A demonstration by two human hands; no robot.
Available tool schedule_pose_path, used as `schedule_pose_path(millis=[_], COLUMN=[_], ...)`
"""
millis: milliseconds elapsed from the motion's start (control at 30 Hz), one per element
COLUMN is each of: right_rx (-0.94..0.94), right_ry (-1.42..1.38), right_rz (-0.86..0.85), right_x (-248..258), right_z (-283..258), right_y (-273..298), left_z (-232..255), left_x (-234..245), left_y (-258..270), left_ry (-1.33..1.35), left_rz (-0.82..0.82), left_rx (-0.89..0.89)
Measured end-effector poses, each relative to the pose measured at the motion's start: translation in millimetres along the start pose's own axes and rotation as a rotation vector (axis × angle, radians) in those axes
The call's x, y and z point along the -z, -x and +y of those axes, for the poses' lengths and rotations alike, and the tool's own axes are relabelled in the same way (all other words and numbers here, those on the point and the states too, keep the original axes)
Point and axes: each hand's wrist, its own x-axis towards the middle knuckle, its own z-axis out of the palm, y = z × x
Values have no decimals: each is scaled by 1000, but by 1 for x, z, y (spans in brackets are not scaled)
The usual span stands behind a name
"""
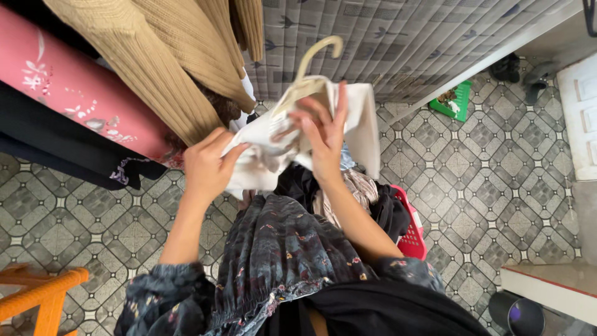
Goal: The person repeatedly picks up garments from a red laundry basket, places them on plastic hangers, and hangs them on a nearby clothing rack. The person handles various items including shirts, pants, and jackets, organizing them one by one.
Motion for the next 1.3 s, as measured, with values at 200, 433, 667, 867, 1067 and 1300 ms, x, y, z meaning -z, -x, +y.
schedule_pose_path(millis=[200, 433, 667, 867, 1067, 1300], right_rx=[-371, -325, -149, 452, 646, 889], right_ry=[413, 537, 521, 506, 555, 737], right_rz=[-70, -212, -176, -182, -108, -105], right_x=[136, 120, 42, -32, -67, -64], right_z=[35, 44, 8, -40, -69, -57], right_y=[52, -5, -104, -181, -231, -353], left_z=[6, 67, 115, 130, 128, 129], left_x=[38, 80, 142, 194, 202, 171], left_y=[0, -41, -101, -179, -228, -170], left_ry=[-72, -169, -399, -678, -883, -776], left_rz=[191, 388, 664, 766, 678, 645], left_rx=[24, -20, -245, -498, -428, -294])
